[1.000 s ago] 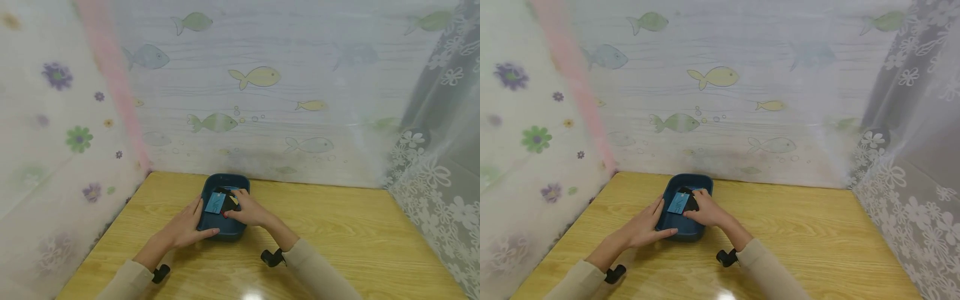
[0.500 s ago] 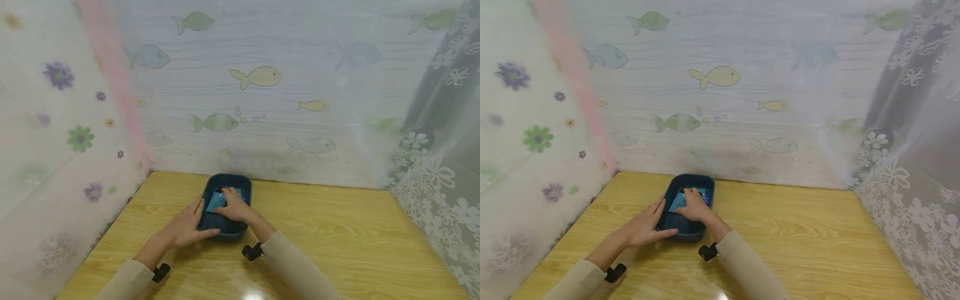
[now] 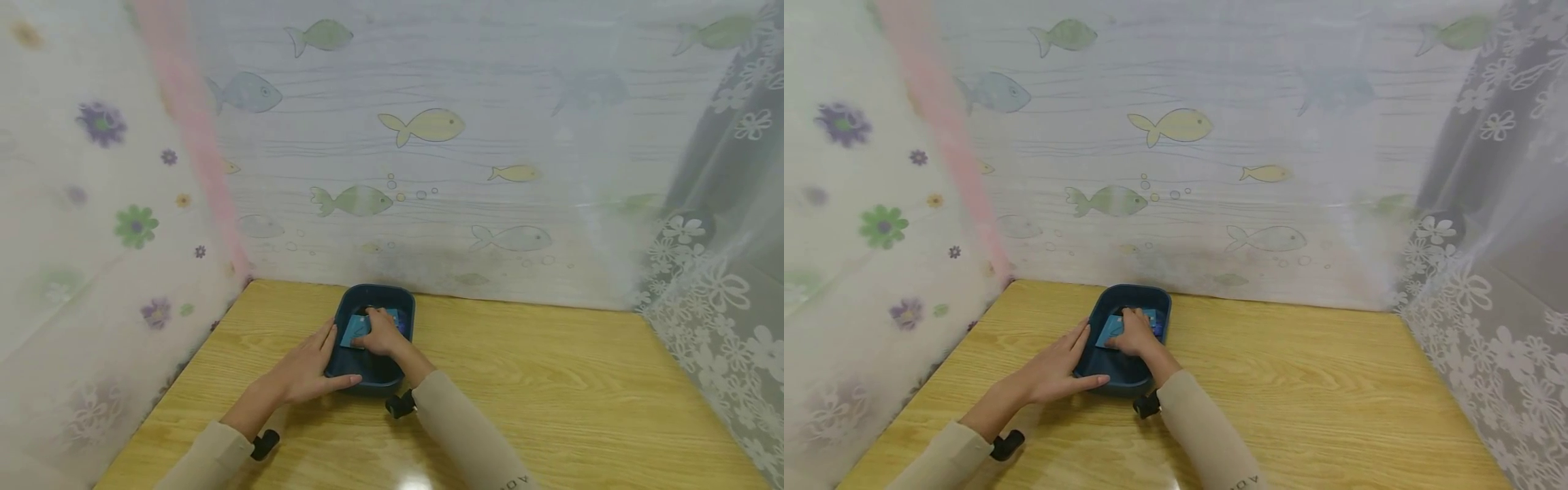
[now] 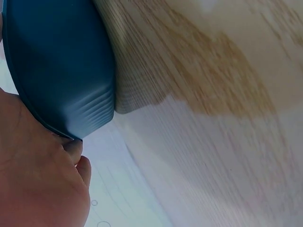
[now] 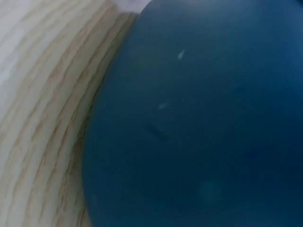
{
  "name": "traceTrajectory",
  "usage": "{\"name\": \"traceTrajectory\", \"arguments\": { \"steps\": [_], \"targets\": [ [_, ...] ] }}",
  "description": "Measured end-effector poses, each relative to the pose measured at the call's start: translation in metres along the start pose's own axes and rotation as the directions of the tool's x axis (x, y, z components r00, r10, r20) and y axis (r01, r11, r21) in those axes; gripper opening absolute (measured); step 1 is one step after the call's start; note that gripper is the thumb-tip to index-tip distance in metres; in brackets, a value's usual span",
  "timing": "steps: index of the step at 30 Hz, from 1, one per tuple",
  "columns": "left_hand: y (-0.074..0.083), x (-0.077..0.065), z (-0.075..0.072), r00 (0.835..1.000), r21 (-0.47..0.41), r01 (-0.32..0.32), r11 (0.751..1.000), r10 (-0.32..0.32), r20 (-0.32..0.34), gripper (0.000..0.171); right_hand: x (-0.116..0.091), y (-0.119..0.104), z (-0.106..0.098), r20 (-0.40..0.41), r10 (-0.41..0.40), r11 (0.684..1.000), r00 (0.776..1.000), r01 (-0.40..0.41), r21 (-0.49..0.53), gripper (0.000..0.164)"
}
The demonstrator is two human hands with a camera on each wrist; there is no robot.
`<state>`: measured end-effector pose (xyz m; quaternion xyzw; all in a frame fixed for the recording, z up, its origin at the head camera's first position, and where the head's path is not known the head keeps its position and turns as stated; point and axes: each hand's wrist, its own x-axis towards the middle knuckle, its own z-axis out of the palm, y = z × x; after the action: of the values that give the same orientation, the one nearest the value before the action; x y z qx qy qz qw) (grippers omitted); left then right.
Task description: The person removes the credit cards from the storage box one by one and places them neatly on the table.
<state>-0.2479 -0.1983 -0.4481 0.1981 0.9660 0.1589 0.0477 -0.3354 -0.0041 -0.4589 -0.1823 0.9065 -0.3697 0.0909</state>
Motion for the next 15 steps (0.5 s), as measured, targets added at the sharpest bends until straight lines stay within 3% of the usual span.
{"name": "traceTrajectory", "arguments": {
  "steps": [10, 15],
  "targets": [
    [0.0017, -0.0008, 0.0015, 1.0, -0.004, 0.003, 1.0, -0.003, -0.004, 0.118, 0.0021, 0.0051, 0.0048, -0.01, 0.033, 0.999, 0.999, -0.034, -0.019, 0.08],
    [0.0027, -0.0009, -0.0003, 1.0, -0.008, 0.005, 1.0, -0.005, -0.012, 0.118, 0.0024, 0.0032, 0.0047, -0.041, 0.073, 0.997, 0.997, -0.072, 0.016, 0.072]
  ]
}}
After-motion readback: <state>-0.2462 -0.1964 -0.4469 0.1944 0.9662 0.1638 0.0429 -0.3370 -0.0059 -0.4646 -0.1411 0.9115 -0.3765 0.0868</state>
